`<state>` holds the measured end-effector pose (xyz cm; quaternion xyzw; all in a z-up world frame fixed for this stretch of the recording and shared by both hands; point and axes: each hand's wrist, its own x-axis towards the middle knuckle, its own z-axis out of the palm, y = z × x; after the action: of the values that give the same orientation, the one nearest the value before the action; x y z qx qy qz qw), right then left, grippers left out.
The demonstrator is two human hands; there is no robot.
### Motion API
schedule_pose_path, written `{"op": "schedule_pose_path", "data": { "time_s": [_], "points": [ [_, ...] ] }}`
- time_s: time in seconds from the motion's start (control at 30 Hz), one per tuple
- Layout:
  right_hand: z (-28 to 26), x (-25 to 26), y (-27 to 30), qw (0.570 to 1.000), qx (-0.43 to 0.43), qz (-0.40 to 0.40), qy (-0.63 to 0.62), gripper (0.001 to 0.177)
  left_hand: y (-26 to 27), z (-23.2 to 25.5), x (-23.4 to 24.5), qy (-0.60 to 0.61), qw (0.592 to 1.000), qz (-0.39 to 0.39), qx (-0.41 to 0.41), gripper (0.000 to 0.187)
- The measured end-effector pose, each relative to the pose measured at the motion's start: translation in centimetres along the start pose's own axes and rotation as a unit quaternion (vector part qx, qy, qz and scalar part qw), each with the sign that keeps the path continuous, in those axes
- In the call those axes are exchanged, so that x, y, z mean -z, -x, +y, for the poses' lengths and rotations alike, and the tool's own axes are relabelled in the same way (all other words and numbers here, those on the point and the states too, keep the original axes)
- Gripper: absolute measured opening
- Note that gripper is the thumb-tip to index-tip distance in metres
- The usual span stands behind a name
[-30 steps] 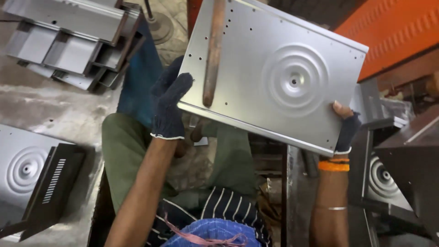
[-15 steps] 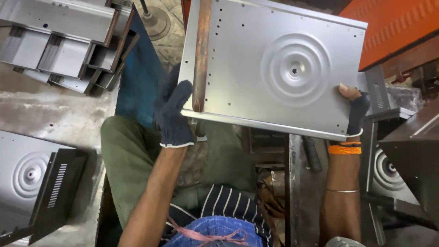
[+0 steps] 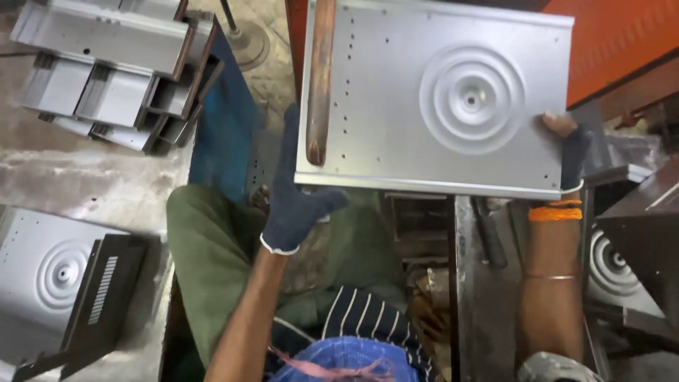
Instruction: Assembling and spot welding metal panels to form electrical or equipment housings.
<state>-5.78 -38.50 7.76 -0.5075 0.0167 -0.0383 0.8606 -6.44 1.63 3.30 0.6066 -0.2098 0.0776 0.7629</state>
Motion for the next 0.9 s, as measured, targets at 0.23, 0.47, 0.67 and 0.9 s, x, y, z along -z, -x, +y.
{"op": "schedule_pose_path", "data": {
  "time_s": [0.23, 0.47, 0.67, 0.9],
  "points": [
    [0.5, 6.5, -1.5, 1.000, -0.020, 0.004, 0.007, 0.062, 0.0, 0.1, -1.9, -0.136, 0.990, 0.017, -0.039, 0.129],
    [-0.2, 5.3, -1.1, 0.999, 0.014, 0.032, 0.017, 0.055, 0.9, 0.5, -2.5, -0.186, 0.981, 0.034, 0.045, 0.129],
    [0.4, 11.2, -2.3, 1.000, -0.005, 0.027, 0.000, 0.041, -1.7, 3.1, -0.7, -0.275, 0.954, 0.047, -0.111, 0.125],
    [2.2, -2.0, -1.1, 0.998, -0.023, 0.055, -0.028, 0.039, 0.8, 3.0, 3.3, -0.109, 0.984, 0.026, 0.137, 0.077]
  ]
}}
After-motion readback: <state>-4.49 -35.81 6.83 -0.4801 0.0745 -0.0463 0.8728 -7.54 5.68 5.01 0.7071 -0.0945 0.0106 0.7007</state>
